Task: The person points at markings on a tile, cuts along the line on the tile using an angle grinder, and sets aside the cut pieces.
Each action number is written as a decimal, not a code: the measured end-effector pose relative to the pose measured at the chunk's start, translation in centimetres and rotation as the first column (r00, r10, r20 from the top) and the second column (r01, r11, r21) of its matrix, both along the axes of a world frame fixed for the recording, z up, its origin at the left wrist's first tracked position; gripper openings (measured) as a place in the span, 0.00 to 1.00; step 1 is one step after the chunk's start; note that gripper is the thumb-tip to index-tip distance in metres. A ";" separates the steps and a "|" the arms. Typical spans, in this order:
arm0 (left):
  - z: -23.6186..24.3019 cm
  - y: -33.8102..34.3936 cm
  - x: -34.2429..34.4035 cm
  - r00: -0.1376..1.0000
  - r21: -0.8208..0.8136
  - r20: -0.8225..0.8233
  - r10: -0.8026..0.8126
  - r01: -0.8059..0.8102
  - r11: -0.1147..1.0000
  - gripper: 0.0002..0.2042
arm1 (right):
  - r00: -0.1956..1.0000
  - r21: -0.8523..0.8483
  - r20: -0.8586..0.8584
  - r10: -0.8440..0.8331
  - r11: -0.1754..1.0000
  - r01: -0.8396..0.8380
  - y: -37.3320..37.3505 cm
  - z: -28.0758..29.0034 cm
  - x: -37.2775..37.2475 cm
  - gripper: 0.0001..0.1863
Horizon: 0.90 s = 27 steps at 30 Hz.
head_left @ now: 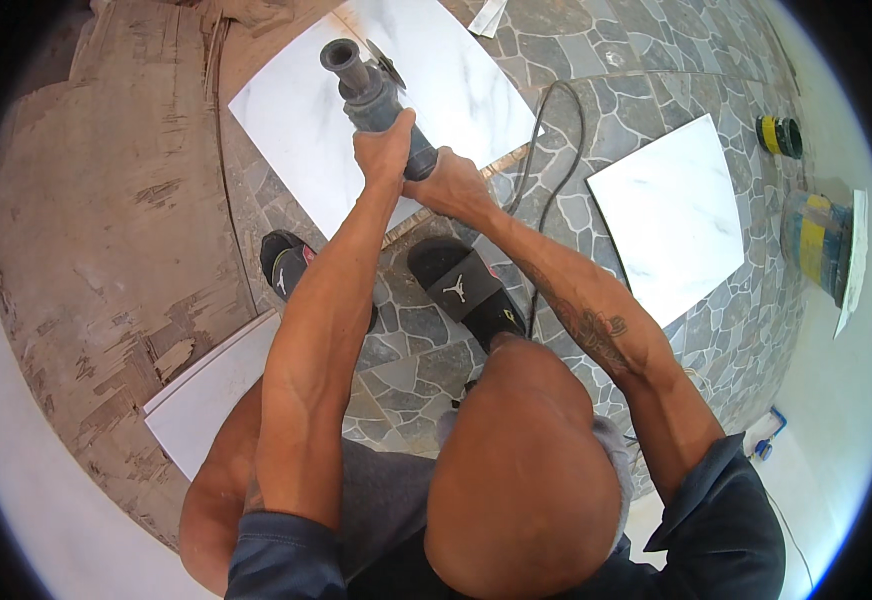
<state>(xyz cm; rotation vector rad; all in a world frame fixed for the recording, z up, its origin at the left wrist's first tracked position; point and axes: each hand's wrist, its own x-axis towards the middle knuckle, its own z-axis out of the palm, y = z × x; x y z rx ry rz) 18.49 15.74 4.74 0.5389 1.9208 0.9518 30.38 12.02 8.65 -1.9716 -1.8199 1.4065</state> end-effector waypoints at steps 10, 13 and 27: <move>-0.6 -0.6 -0.1 1.000 0.007 -0.009 0.019 -0.018 1.000 0.21 | 1.000 0.005 -0.020 0.003 1.000 -0.003 -0.6 0.4 0.1 0.47; -0.2 -0.9 0.3 1.000 -0.021 -0.020 -0.008 0.008 1.000 0.21 | 1.000 -0.015 -0.017 0.005 1.000 -0.005 -0.7 0.7 0.4 0.47; -0.3 -1.8 1.4 1.000 -0.006 0.021 0.008 -0.008 1.000 0.23 | 0.999 -0.009 -0.035 -0.030 1.000 0.029 -1.7 0.3 1.4 0.43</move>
